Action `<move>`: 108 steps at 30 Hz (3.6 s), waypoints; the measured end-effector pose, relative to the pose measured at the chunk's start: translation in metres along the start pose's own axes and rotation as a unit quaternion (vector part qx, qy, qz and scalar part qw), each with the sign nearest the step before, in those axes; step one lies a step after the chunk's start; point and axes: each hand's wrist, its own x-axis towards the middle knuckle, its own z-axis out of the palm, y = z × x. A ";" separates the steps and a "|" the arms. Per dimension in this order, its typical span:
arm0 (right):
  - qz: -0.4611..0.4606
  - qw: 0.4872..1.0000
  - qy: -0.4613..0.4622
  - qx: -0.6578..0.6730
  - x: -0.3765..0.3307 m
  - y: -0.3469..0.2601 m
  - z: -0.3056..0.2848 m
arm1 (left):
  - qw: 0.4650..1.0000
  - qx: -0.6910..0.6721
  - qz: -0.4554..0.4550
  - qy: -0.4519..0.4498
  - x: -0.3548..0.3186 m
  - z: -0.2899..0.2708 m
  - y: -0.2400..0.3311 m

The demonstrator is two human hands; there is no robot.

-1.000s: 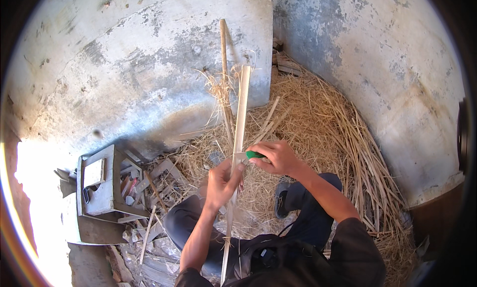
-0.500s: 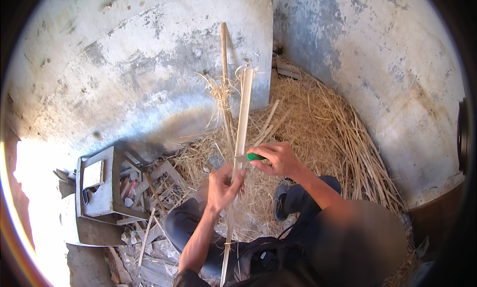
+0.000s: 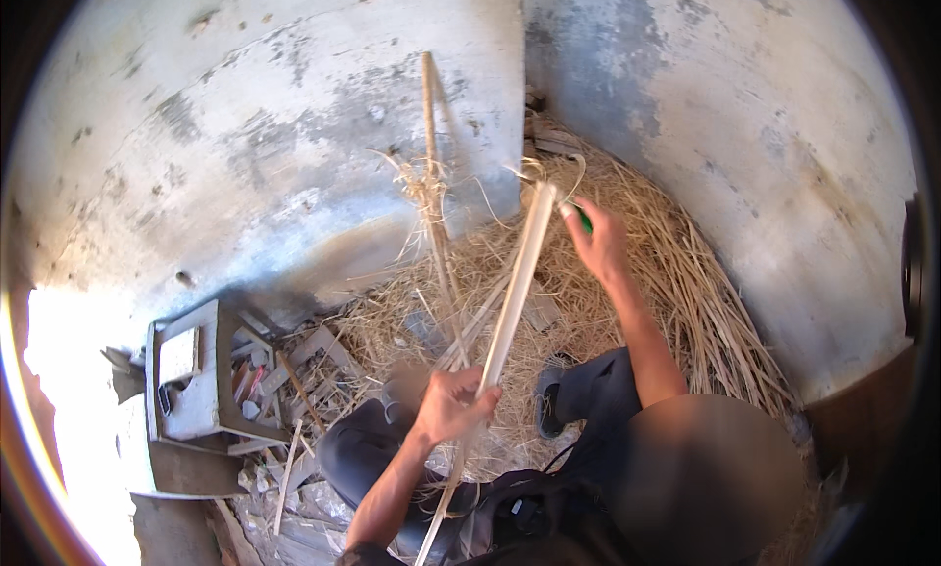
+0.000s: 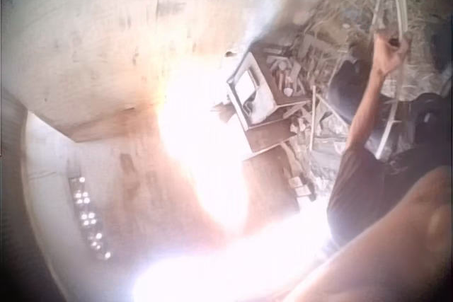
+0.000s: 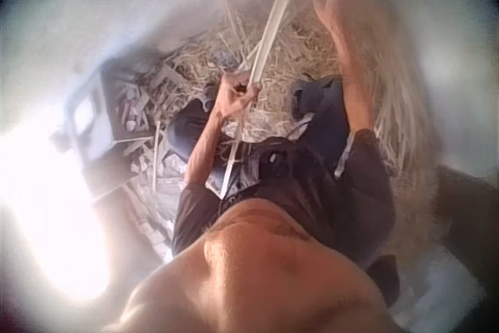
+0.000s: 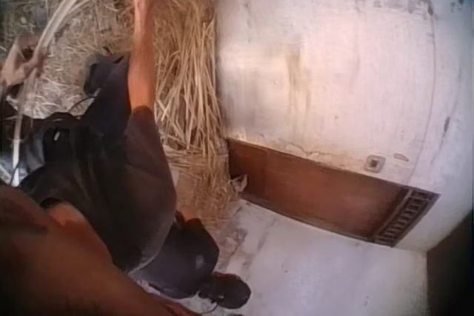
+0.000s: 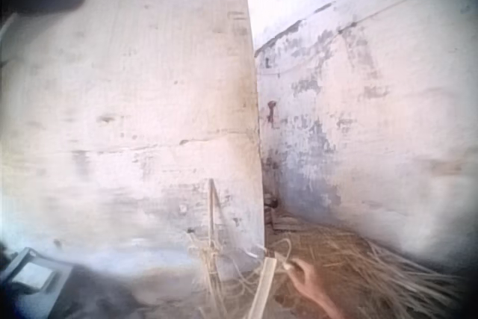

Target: The person sits on the floor and uses a green utility knife to shave thin strips from a long bamboo pole. They hold the pole with one hand and repeatedly draw the knife along its length to remove the outer layer, creating a pile of shavings.

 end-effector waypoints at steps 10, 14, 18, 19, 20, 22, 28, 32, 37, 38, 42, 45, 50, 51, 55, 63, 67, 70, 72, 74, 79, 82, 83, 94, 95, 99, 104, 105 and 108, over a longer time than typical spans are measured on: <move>-0.173 0.978 -0.062 0.096 -0.046 -0.031 0.021 | 0.986 -0.132 -0.095 0.028 0.018 -0.010 -0.017; -0.213 0.959 -0.125 0.138 -0.062 -0.057 0.016 | 0.977 -0.172 -0.114 0.057 0.019 -0.014 -0.013; -0.296 0.936 -0.152 0.114 -0.076 -0.063 0.029 | 0.973 -0.200 -0.091 0.070 0.021 -0.012 -0.014; -0.314 0.930 -0.164 0.101 -0.079 -0.064 0.032 | 0.972 -0.205 -0.091 0.075 0.021 -0.011 -0.013; -0.316 0.929 -0.167 0.093 -0.081 -0.065 0.035 | 0.970 -0.210 -0.090 0.080 0.021 -0.010 -0.010; -0.322 0.928 -0.154 0.102 -0.084 -0.067 0.040 | 0.975 -0.183 -0.084 0.089 0.020 -0.011 -0.009; -0.324 0.931 -0.143 0.089 -0.085 -0.071 0.041 | 0.992 -0.003 -0.049 0.117 0.018 -0.013 -0.006; -0.346 0.929 -0.112 0.064 -0.086 -0.070 0.043 | 0.992 -0.007 -0.044 0.118 0.018 -0.013 -0.002; -0.355 0.928 -0.099 0.062 -0.082 -0.073 0.039 | 0.992 -0.020 -0.044 0.115 0.017 -0.013 -0.001; -0.357 0.927 -0.096 0.062 -0.081 -0.073 0.039 | 0.993 -0.019 -0.042 0.113 0.017 -0.013 -0.001; -0.365 0.927 -0.070 0.053 -0.078 -0.070 0.037 | 0.993 -0.025 -0.041 0.107 0.019 -0.012 -0.003; -0.301 0.951 -0.029 0.066 -0.065 -0.054 0.039 | 0.995 -0.016 -0.058 0.079 0.016 -0.013 -0.012; -0.183 0.978 0.093 0.040 -0.012 -0.008 0.010 | 1.000 0.014 -0.015 -0.012 0.006 0.004 -0.001; -0.152 0.986 0.057 0.041 -0.014 -0.007 0.007 | 0.999 0.025 -0.014 -0.023 0.005 0.006 0.001; -0.119 0.988 -0.036 0.090 -0.033 -0.012 0.010 | 0.986 -0.113 -0.122 -0.009 0.013 -0.001 -0.009; -0.257 0.950 -0.122 0.126 -0.069 -0.053 0.033 | 0.932 -0.319 -0.170 0.005 0.021 -0.011 -0.014; -0.296 0.939 -0.145 0.093 -0.077 -0.063 0.036 | 0.938 -0.309 -0.158 0.012 0.021 -0.006 -0.016; -0.296 0.936 -0.172 0.088 -0.080 -0.064 0.038 | 0.951 -0.271 -0.145 0.024 0.019 -0.001 -0.017; -0.311 0.931 -0.169 0.088 -0.081 -0.066 0.039 | 0.951 -0.275 -0.141 0.033 0.019 0.000 -0.022; -0.312 0.931 -0.163 0.092 -0.082 -0.068 0.040 | 0.954 -0.261 -0.139 0.046 0.018 0.001 -0.018; -0.323 0.932 -0.143 0.084 -0.081 -0.070 0.041 | 0.969 -0.205 -0.121 0.062 0.018 0.002 -0.018; -0.326 0.932 -0.137 0.076 -0.081 -0.071 0.039 | 0.975 -0.178 -0.115 0.064 0.017 0.004 -0.016; -0.324 0.933 -0.140 0.072 -0.081 -0.073 0.038 | 0.974 -0.183 -0.120 0.067 0.017 0.005 -0.014; -0.351 0.931 -0.081 0.066 -0.077 -0.066 0.042 | 0.979 -0.146 -0.121 0.069 0.018 0.005 -0.011; -0.354 0.930 -0.077 0.064 -0.077 -0.065 0.041 | 0.981 -0.139 -0.119 0.071 0.018 0.006 -0.010; -0.346 0.933 -0.061 0.075 -0.074 -0.063 0.040 | 0.983 -0.106 -0.123 0.081 0.018 0.007 -0.008; -0.345 0.933 -0.084 0.051 -0.071 -0.065 0.035 | 0.980 -0.106 -0.140 0.090 0.019 0.008 -0.007; -0.346 0.933 -0.086 0.051 -0.071 -0.064 0.034 | 0.980 -0.108 -0.142 0.091 0.020 0.008 -0.005; -0.205 0.972 -0.072 0.085 -0.055 -0.037 0.032 | 0.986 -0.036 -0.144 0.072 0.014 0.011 -0.005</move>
